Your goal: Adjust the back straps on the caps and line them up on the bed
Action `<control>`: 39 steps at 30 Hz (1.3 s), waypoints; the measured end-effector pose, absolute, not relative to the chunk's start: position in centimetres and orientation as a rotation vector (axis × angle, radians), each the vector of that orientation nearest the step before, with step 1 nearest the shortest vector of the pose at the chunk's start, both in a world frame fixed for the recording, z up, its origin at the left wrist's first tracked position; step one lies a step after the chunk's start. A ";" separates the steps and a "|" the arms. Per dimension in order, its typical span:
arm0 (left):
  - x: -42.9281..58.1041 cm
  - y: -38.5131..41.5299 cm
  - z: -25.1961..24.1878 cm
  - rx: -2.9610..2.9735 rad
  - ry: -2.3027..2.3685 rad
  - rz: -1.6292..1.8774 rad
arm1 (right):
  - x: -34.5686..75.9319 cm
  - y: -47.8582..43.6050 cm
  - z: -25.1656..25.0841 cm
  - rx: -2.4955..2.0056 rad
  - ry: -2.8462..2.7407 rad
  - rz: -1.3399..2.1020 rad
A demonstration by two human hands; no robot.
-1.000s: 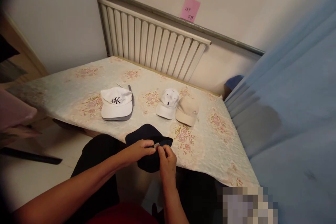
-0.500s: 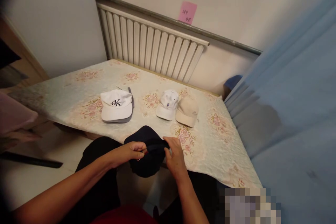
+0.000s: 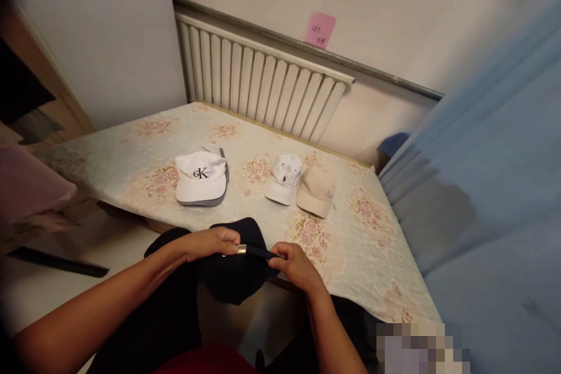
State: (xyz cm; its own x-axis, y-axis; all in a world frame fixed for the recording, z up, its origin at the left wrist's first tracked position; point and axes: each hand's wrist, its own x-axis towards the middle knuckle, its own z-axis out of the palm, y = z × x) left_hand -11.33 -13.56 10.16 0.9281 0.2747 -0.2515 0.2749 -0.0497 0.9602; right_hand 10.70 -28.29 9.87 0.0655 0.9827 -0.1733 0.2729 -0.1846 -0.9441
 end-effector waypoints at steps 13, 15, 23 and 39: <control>-8.9 -13.7 12.7 1.917 0.412 -0.103 | 6.2 -26.2 10.9 -1.470 -1.361 1.395; -8.6 -13.3 13.5 1.940 0.395 -0.090 | 5.6 -26.2 10.1 -1.373 -1.196 1.539; -6.3 -13.9 17.9 2.185 0.234 0.037 | 1.5 -26.7 9.4 -0.990 -0.743 1.561; -10.4 -20.2 13.9 1.952 0.768 1.484 | 4.0 -26.2 18.7 -0.588 -0.095 1.008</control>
State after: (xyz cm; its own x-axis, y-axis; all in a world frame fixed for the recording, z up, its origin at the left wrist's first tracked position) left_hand -10.43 -20.25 13.89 0.2213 0.7308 0.6458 0.1052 -0.6762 0.7292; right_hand 4.05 -26.17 18.70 0.5433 0.8178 -0.1897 -0.7683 0.3933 -0.5050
